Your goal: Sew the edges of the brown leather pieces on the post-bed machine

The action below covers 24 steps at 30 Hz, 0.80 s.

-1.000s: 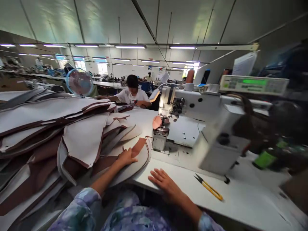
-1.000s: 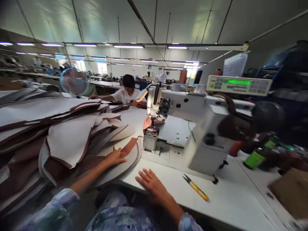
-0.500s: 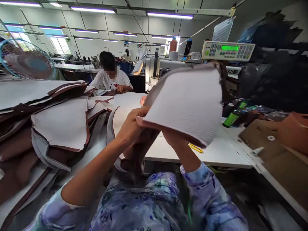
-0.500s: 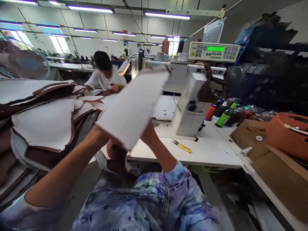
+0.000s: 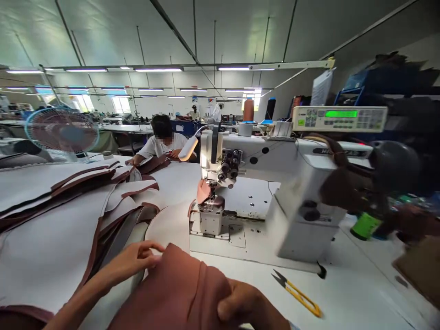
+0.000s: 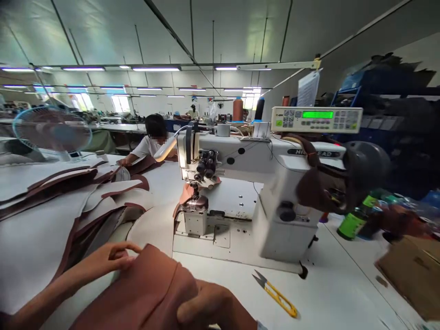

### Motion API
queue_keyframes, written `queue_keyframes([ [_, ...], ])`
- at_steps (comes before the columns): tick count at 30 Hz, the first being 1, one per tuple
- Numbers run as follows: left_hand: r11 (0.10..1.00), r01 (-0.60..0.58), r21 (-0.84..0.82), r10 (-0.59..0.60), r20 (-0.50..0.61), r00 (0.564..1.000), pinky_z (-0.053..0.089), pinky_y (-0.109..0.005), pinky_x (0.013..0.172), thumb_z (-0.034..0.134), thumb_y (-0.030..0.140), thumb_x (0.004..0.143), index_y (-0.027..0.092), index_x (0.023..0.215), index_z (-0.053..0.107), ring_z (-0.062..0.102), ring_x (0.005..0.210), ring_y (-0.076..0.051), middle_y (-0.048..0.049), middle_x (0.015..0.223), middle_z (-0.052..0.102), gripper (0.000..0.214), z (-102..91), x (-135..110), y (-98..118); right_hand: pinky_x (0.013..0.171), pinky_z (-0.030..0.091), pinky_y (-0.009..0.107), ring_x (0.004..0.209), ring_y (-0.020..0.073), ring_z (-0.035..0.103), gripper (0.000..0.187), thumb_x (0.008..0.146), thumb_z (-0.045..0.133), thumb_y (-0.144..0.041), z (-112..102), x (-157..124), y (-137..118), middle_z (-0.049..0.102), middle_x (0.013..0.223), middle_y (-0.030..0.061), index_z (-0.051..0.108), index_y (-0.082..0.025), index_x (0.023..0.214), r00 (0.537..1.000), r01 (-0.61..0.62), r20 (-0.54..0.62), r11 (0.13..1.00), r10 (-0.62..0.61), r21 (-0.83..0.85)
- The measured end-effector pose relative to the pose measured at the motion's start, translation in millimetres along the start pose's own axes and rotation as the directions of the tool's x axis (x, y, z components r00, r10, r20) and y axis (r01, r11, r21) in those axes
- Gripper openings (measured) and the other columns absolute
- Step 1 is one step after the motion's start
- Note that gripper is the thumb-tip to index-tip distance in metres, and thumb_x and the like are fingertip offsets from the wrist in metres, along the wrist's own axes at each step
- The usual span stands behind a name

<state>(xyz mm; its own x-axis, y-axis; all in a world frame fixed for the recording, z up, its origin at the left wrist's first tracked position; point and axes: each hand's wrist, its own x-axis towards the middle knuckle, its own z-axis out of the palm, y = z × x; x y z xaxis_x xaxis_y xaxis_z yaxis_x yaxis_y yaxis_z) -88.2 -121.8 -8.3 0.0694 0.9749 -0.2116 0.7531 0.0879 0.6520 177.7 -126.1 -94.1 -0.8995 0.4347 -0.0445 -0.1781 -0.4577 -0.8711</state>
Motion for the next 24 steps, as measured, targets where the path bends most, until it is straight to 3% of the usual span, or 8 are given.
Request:
queue_keyframes([
  [4,0.989,0.061,-0.136,-0.042,0.139,0.989,0.041,-0.029,0.080,0.059,0.060,0.067,0.021,0.121,0.051,0.057,0.091,-0.022,-0.0006,0.089,0.064,0.067,6.9,36,18,0.068,0.045,0.021,0.078,0.0162,0.057,0.041,0.057,0.073,-0.048,-15,-33,-31,0.060,0.072,-0.0001,0.062,-0.017,0.081,0.984,-0.156,-0.120,0.960,0.131,-0.233],
  [9,0.922,0.033,-0.385,0.105,0.333,0.937,0.046,-0.029,0.071,0.058,0.047,0.075,0.017,0.101,0.061,0.059,0.079,-0.017,-0.0021,0.089,0.064,0.040,29.6,56,58,0.047,0.034,0.020,0.055,0.0098,0.045,0.068,0.030,0.069,-0.073,-42,-34,-78,0.048,0.057,-0.0009,0.053,-0.015,0.063,0.947,-0.322,-0.125,0.859,0.297,-0.399],
  [12,0.879,-0.041,-0.475,0.231,0.349,0.908,0.048,-0.035,0.077,0.053,0.036,0.086,0.014,0.102,0.057,0.060,0.083,-0.016,-0.0038,0.094,0.062,0.028,58.6,64,78,0.041,0.016,0.020,0.043,0.0036,0.022,0.066,0.052,0.053,-0.079,-55,-37,-95,0.028,0.046,-0.0054,0.037,-0.016,0.049,0.926,-0.377,-0.236,0.773,0.296,-0.510],
  [15,0.885,-0.073,-0.460,0.279,0.398,0.874,0.051,-0.036,0.077,0.052,0.033,0.088,0.015,0.106,0.056,0.060,0.085,-0.016,-0.0050,0.100,0.060,0.026,95.5,79,80,0.042,0.012,0.022,0.047,0.0058,0.020,0.043,0.066,0.061,-0.049,-55,-38,-88,0.024,0.051,-0.0055,0.034,-0.017,0.053,0.863,-0.464,-0.469,0.656,0.185,-0.595],
  [17,0.907,-0.080,-0.414,0.272,0.430,0.861,0.052,-0.034,0.076,0.051,0.032,0.089,0.017,0.108,0.055,0.060,0.085,-0.015,-0.0054,0.102,0.060,0.025,109.0,90,64,0.044,0.013,0.021,0.052,0.0074,0.026,0.026,0.063,0.061,-0.028,-48,-32,-75,0.030,0.057,-0.0042,0.038,-0.017,0.059,0.800,-0.514,-0.593,0.608,0.087,-0.605],
  [19,0.935,-0.077,-0.345,0.234,0.440,0.867,0.052,-0.034,0.075,0.051,0.033,0.089,0.016,0.108,0.055,0.060,0.085,-0.015,-0.0054,0.102,0.060,0.026,102.1,100,33,0.046,0.018,0.020,0.057,0.0083,0.029,0.018,0.061,0.055,-0.021,-38,-16,-65,0.032,0.062,-0.0037,0.038,-0.017,0.062,0.777,-0.508,-0.629,0.606,0.017,-0.612],
  [21,0.963,-0.065,-0.261,0.174,0.424,0.889,0.052,-0.035,0.074,0.053,0.033,0.088,0.013,0.103,0.057,0.060,0.085,-0.016,-0.0050,0.099,0.060,0.025,73.9,109,-7,0.051,0.024,0.020,0.060,0.0087,0.033,0.015,0.063,0.051,-0.022,-28,7,-65,0.034,0.063,-0.0039,0.038,-0.017,0.065,0.802,-0.455,-0.597,0.629,-0.018,-0.630],
  [24,0.985,-0.043,-0.169,0.088,0.272,0.958,0.050,-0.036,0.079,0.051,0.036,0.088,0.014,0.101,0.058,0.059,0.090,-0.019,-0.0039,0.103,0.059,0.027,14.0,114,-65,0.055,0.028,0.020,0.063,0.0086,0.034,0.018,0.065,0.050,-0.026,-14,47,-79,0.034,0.065,-0.0045,0.035,-0.017,0.065,0.825,-0.385,-0.555,0.617,-0.102,-0.686],
])
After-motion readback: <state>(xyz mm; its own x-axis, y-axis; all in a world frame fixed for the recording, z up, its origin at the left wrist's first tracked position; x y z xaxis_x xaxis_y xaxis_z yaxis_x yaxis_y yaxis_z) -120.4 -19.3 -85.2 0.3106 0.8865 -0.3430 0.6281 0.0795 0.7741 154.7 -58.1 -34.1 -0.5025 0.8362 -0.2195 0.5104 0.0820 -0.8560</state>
